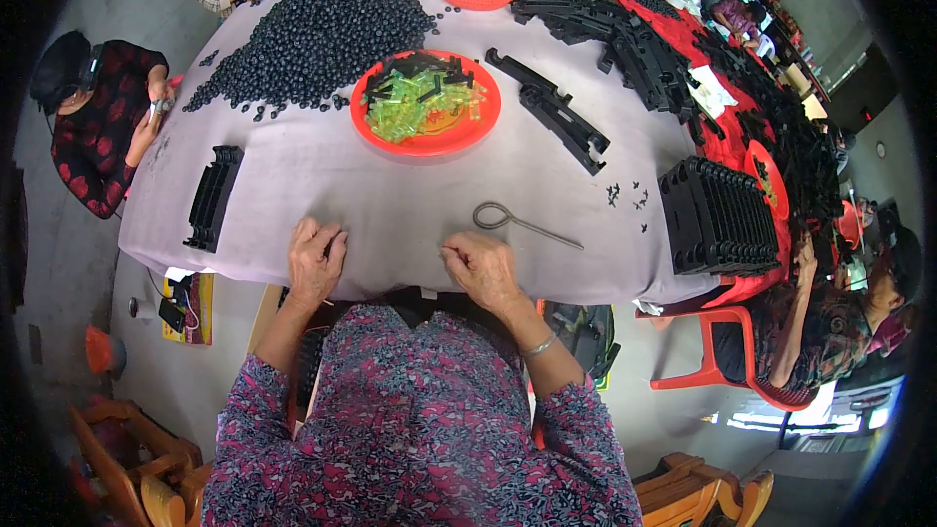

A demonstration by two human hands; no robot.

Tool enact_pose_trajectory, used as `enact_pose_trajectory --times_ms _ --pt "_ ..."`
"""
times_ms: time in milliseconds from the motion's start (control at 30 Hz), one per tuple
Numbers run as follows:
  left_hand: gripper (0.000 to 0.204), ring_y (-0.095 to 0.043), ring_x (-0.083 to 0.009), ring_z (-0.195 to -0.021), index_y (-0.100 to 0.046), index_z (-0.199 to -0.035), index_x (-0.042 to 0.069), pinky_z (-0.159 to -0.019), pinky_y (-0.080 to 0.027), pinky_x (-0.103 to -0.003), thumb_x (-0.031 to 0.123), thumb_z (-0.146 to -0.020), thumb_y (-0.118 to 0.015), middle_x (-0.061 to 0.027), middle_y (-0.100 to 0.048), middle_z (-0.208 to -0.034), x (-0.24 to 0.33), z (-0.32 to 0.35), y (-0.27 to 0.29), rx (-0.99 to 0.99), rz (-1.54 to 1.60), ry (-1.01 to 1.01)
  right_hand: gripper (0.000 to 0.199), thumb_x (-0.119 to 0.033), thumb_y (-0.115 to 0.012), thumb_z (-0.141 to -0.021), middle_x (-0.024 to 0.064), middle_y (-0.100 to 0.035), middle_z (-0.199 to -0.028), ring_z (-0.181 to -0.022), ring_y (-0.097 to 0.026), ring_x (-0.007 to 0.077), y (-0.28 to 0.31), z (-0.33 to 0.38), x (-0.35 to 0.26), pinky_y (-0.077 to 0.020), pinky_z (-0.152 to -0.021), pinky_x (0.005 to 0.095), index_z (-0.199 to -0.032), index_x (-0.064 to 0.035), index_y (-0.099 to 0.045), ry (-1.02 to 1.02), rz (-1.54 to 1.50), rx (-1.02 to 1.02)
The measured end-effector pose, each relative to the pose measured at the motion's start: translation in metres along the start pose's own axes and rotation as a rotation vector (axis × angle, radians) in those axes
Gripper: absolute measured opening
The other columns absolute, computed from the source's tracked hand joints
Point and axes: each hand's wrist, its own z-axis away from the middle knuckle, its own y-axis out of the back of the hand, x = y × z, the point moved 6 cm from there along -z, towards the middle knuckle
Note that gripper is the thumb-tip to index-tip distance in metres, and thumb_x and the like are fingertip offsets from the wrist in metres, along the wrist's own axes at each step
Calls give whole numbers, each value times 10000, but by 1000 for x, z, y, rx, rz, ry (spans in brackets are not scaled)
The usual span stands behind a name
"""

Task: The person assembles small components and seals into a plastic housing for printer cartridges, using an assembly hook to place gears, seals, and black beads into the housing.

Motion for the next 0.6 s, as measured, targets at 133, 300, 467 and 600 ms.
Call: enact_pose_trajectory --times_ms 133,300,467,600 --pt "100 -557 -327 -805 -687 -868 32 -757 -443 -424 79 -781 -696 -132 -541 -790 0 0 0 -14 -12 12 93 -131 -652 -838 131 -634 -779 -725 -629 335 -1 0 1 -501 -654 410 -865 -42 -652 -10 -8 -6" --pt "99 -555 -325 -807 -691 -867 34 -764 -440 -422 80 -779 -695 -131 -541 -793 0 0 0 -18 -13 17 96 -131 -658 -834 136 -633 -782 -723 -628 338 -1 0 1 -501 -648 408 -867 -41 -652 -21 -17 -1" --pt "95 -556 -321 -806 -693 -862 37 -762 -437 -419 78 -776 -698 -128 -539 -791 0 0 0 -23 -17 18 79 -103 -665 -863 84 -643 -759 -665 -625 240 2 1 11 -500 -629 341 -888 -29 -656 -118 -80 -35" --pt "97 -555 -316 -799 -693 -862 38 -753 -436 -419 79 -774 -703 -124 -529 -779 1 0 0 -22 -21 15 85 -36 -617 -949 -47 -595 -844 -778 -492 37 47 -5 57 -448 -691 210 -869 -7 -627 -301 -360 343"
